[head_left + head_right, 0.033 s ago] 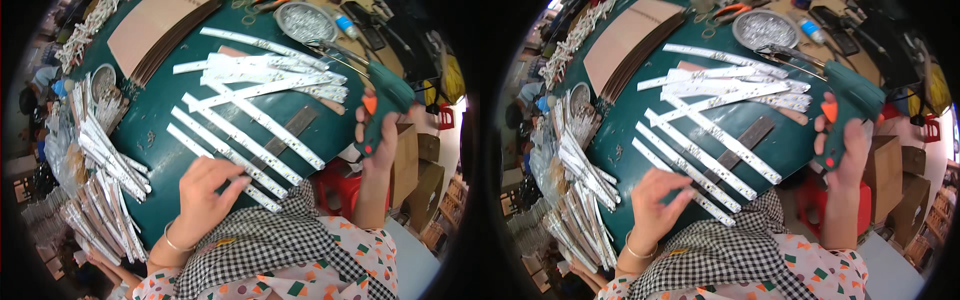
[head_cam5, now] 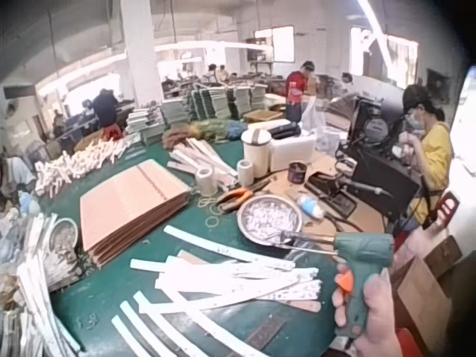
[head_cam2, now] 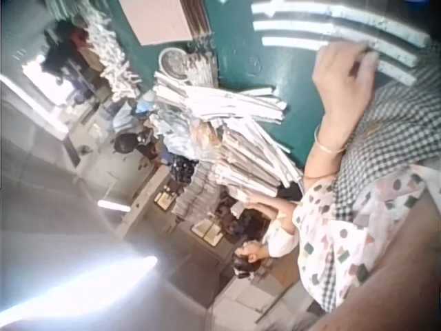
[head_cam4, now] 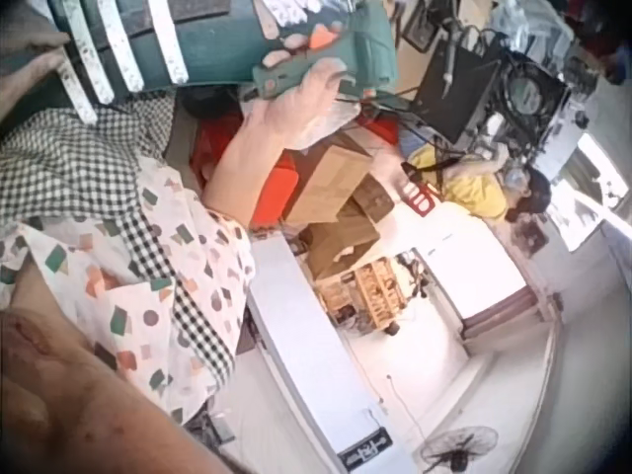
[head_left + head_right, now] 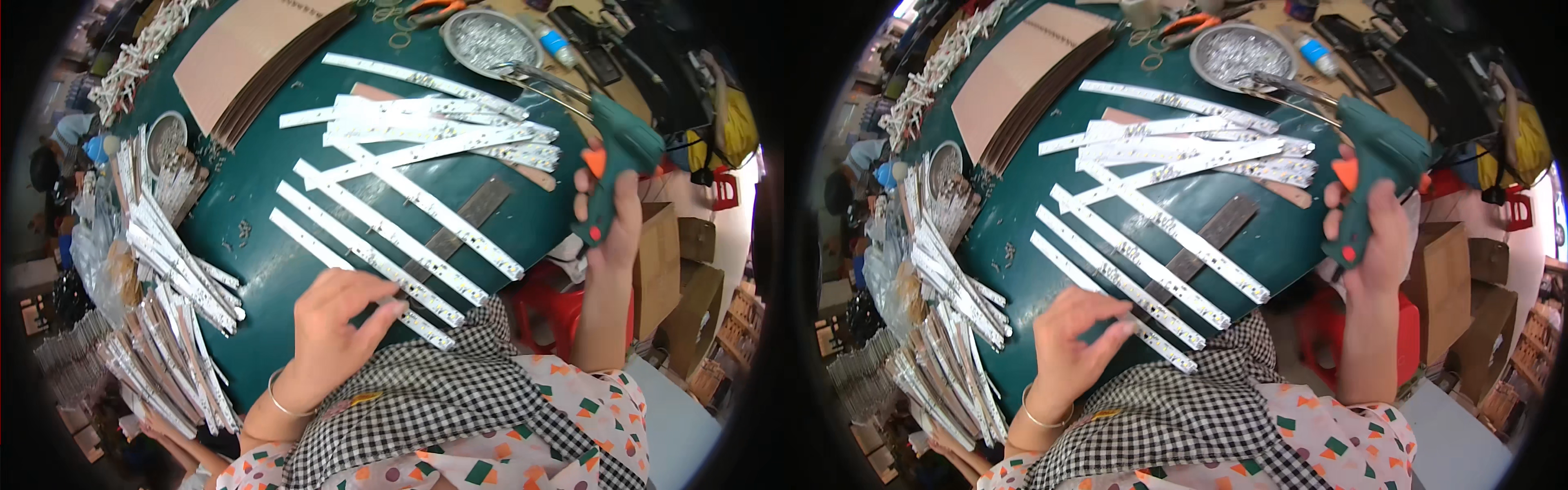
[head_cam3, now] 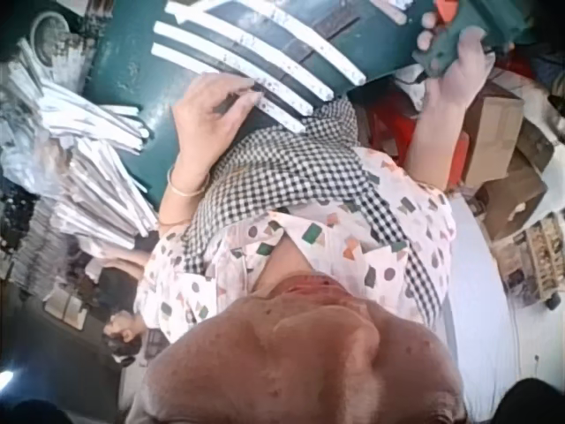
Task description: The person solders small electronic components onto LED strips using a soldering gun and organizes the strips by hand on the workbench.
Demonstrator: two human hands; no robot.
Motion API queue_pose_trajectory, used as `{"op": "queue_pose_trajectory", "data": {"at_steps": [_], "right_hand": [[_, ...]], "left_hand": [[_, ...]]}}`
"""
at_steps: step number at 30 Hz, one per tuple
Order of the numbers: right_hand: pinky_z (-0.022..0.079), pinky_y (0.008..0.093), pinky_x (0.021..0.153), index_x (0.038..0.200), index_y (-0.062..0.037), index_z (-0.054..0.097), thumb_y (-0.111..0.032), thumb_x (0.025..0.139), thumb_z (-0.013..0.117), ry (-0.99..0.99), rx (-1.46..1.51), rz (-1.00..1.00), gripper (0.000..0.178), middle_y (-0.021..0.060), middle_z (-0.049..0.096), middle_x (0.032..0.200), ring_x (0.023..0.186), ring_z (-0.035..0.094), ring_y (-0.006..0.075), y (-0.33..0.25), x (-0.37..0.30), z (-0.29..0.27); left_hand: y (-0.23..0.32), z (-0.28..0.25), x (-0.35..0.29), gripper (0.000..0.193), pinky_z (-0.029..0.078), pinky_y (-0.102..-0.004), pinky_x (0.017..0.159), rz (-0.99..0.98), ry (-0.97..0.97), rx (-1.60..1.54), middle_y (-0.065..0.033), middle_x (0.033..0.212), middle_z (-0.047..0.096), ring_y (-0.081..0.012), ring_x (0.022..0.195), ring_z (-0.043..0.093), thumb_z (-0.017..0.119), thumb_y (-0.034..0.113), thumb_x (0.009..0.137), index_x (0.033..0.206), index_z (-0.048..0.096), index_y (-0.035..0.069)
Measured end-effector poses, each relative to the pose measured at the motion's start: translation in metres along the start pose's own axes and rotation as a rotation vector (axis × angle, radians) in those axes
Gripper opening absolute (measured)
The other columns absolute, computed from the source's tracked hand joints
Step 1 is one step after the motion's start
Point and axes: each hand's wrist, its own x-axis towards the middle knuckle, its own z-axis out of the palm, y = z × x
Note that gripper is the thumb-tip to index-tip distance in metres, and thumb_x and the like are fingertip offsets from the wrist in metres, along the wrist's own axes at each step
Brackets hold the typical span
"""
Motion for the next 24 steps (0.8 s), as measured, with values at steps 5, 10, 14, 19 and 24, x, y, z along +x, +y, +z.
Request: {"op": "queue_pose_trajectory", "data": {"at_steps": [5,10,14,19,24], "right_hand": [[0.052,0.0248,0.064,0.126,0.0035,0.052,-0.033,0.099,0.052,0.088,-0.123,0.226,0.045,0.0135,0.065,0.102,0.075,0.063,0.0154,0.006,0.047,-0.008],[0.048,0.0281,0.09,0.13,0.0057,0.049,-0.016,0.096,0.057,0.027,-0.212,0.085,0.041,0.015,0.061,0.12,0.104,0.061,0.0176,0.011,0.052,0.0],[0.045,0.0287,0.089,0.131,0.0015,0.049,-0.008,0.086,0.066,0.123,-1.084,-0.548,0.049,0.0096,0.06,0.118,0.105,0.058,0.0192,0.004,0.005,0.025],[0.047,0.0245,0.058,0.113,-0.0004,0.061,-0.006,0.082,0.069,-0.304,-1.166,-0.131,0.033,0.0071,0.065,0.083,0.068,0.062,0.0146,0.019,-0.055,0.054],[0.048,0.0221,0.057,0.105,0.0027,0.063,-0.001,0.083,0.069,-0.419,-0.888,0.158,0.023,0.0056,0.064,0.077,0.063,0.06,0.0097,0.038,-0.063,0.051]], "left_hand": [[0.009,0.002,-0.025,0.013,0.049,-0.0236,0.062,-0.362,-0.262,-0.422,-0.0076,0.08,0.069,-0.0116,0.069,0.062,0.076,0.004,0.077,0.089,0.072,0.001],[-0.002,0.001,-0.054,0.015,0.05,-0.0219,0.077,-0.706,-0.377,-0.783,-0.0082,0.095,0.068,-0.0105,0.082,0.063,0.065,0.009,0.091,0.1,0.064,-0.003],[-0.011,0.004,-0.071,0.02,0.052,-0.0242,0.078,-0.893,-0.422,-1.033,-0.0136,0.109,0.067,-0.0114,0.085,0.064,0.056,0.01,0.097,0.111,0.061,-0.003],[-0.021,0.014,-0.067,0.035,0.049,-0.0214,0.071,-1.015,-0.424,-1.209,-0.0148,0.117,0.065,-0.0102,0.08,0.062,0.056,0.016,0.098,0.127,0.056,-0.003],[-0.019,0.029,-0.056,0.036,0.044,-0.0197,0.057,-1.041,-0.464,-1.297,-0.0103,0.102,0.068,-0.0084,0.067,0.059,0.06,0.025,0.096,0.12,0.059,-0.002]]}}
